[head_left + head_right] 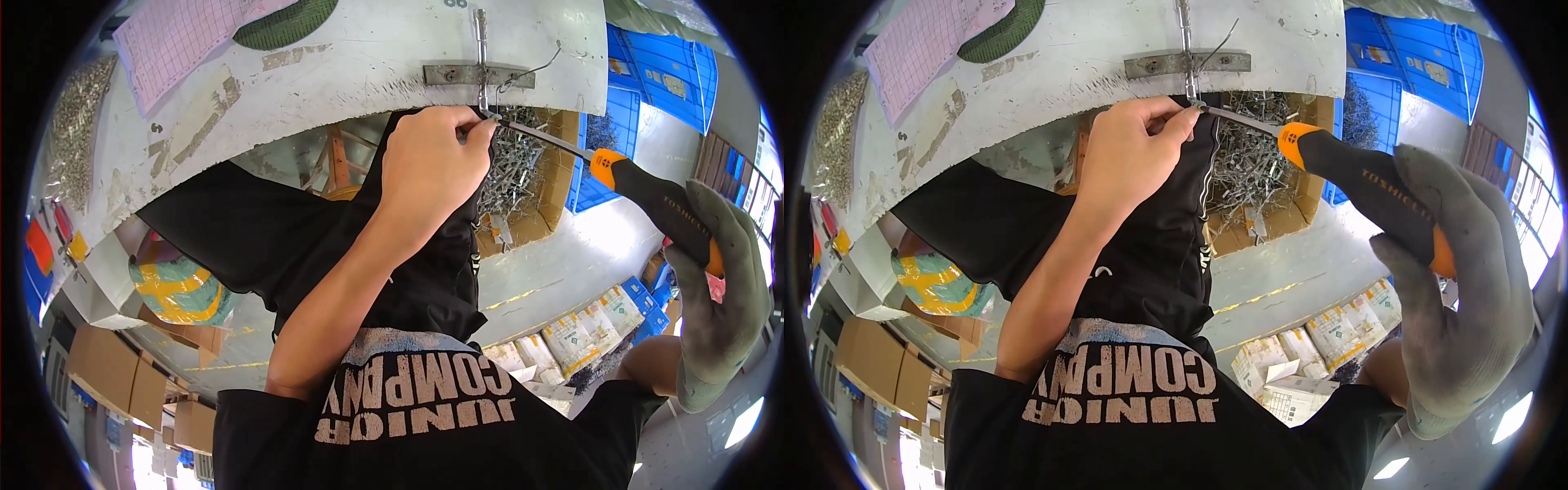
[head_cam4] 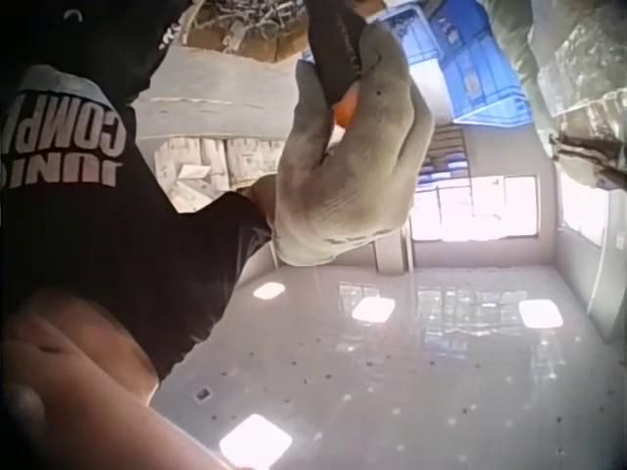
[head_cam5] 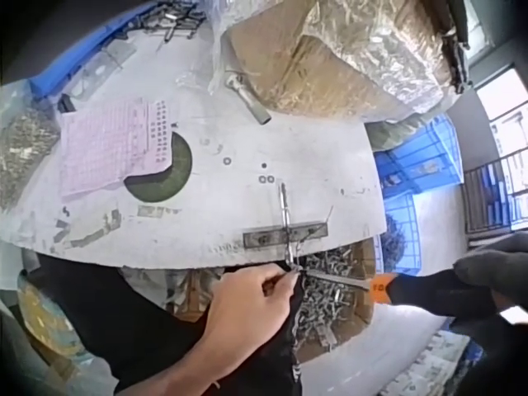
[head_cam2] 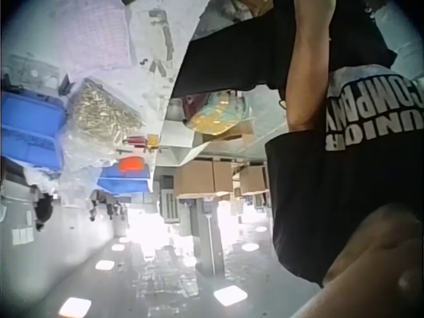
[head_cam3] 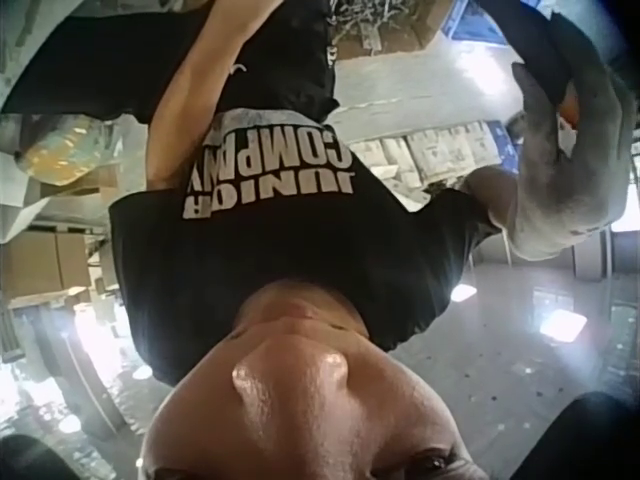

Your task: The person uses a screwdriver to assemble small metal wire components at a workbench.

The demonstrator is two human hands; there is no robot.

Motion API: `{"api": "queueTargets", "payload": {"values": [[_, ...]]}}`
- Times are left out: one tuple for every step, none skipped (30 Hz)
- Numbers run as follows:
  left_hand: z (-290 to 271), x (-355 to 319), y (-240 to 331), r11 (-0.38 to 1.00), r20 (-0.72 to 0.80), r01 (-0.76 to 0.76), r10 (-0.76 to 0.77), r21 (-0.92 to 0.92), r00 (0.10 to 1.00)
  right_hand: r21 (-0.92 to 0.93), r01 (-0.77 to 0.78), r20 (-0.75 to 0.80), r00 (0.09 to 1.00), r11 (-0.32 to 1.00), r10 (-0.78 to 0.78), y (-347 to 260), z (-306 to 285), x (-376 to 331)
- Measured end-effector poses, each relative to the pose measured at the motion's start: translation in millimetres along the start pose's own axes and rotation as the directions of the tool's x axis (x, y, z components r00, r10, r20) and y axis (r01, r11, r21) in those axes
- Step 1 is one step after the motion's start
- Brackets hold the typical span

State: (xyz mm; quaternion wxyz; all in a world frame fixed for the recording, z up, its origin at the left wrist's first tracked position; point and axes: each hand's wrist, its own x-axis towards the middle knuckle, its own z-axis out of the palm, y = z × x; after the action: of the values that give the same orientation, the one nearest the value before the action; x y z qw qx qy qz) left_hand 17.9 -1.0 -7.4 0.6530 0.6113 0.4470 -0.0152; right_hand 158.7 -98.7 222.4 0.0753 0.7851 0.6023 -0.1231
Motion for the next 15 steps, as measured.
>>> {"api": "queueTargets", "payload": {"values": [[0, 0, 0, 1.000, 0.000, 0.000, 0.000, 0.000, 1.000, -0.002, -0.046, 0.022, 0.999, 0.999, 0.046, -1, -2, 0], [0, 0, 0, 1.000, -0.004, -0.001, 0.001, 0.005, 1.000, -0.001, -0.046, 0.022, 0.999, 0.999, 0.046, -1, -2, -1], [0, 0, 0, 1.000, -0.008, -0.003, 0.003, 0.010, 1.000, 0.019, -0.066, 0.019, 0.998, 0.998, 0.066, -1, -2, -1], [0, 0, 0, 1.000, -0.011, -0.005, 0.005, 0.014, 1.000, 0.038, -0.087, 0.016, 0.996, 0.996, 0.086, -1, -2, -2], [0, 0, 0, 1.000, -0.010, -0.005, 0.005, 0.015, 1.000, 0.057, -0.107, 0.013, 0.994, 0.993, 0.106, -1, -2, -2], [-1, 0, 1, 1.000, -0.006, -0.006, 0.006, 0.019, 1.000, 0.057, -0.108, 0.014, 0.994, 0.992, 0.108, -2, -2, -2], [-1, 0, 1, 1.000, -0.002, -0.007, 0.007, 0.024, 1.000, 0.033, -0.163, 0.026, 0.986, 0.986, 0.162, -2, -3, -2], [-2, 0, 1, 1.000, 0.002, -0.008, 0.007, 0.029, 1.000, 0.009, -0.216, 0.038, 0.976, 0.976, 0.216, -3, -3, -2], [-2, 0, 1, 1.000, 0.003, -0.007, 0.007, 0.029, 1.000, -0.016, -0.268, 0.048, 0.962, 0.963, 0.269, -4, -3, -1], [-2, 1, 0, 0.999, 0.016, -0.013, 0.012, 0.037, 1.000, -0.016, -0.269, 0.048, 0.962, 0.963, 0.269, -6, -1, -2], [-2, 1, 0, 0.999, 0.029, -0.019, 0.018, 0.044, 0.999, 0.038, -0.302, 0.026, 0.953, 0.953, 0.301, -10, 2, -2], [-3, 2, -1, 0.998, 0.042, -0.026, 0.024, 0.051, 0.999, 0.092, -0.332, 0.005, 0.943, 0.939, 0.333, -13, 5, -3], [-3, 2, -3, 0.998, 0.041, -0.025, 0.023, 0.051, 0.999, 0.146, -0.360, -0.014, 0.931, 0.921, 0.366, -14, 6, -3], [-3, 2, -4, 0.998, 0.048, -0.056, 0.054, 0.031, 0.997, 0.144, -0.360, -0.013, 0.931, 0.922, 0.366, -13, 5, -3], [-4, 2, -4, 0.996, 0.054, -0.087, 0.086, 0.011, 0.995, 0.075, -0.308, -0.023, 0.950, 0.948, 0.311, -12, 3, -2]]}}
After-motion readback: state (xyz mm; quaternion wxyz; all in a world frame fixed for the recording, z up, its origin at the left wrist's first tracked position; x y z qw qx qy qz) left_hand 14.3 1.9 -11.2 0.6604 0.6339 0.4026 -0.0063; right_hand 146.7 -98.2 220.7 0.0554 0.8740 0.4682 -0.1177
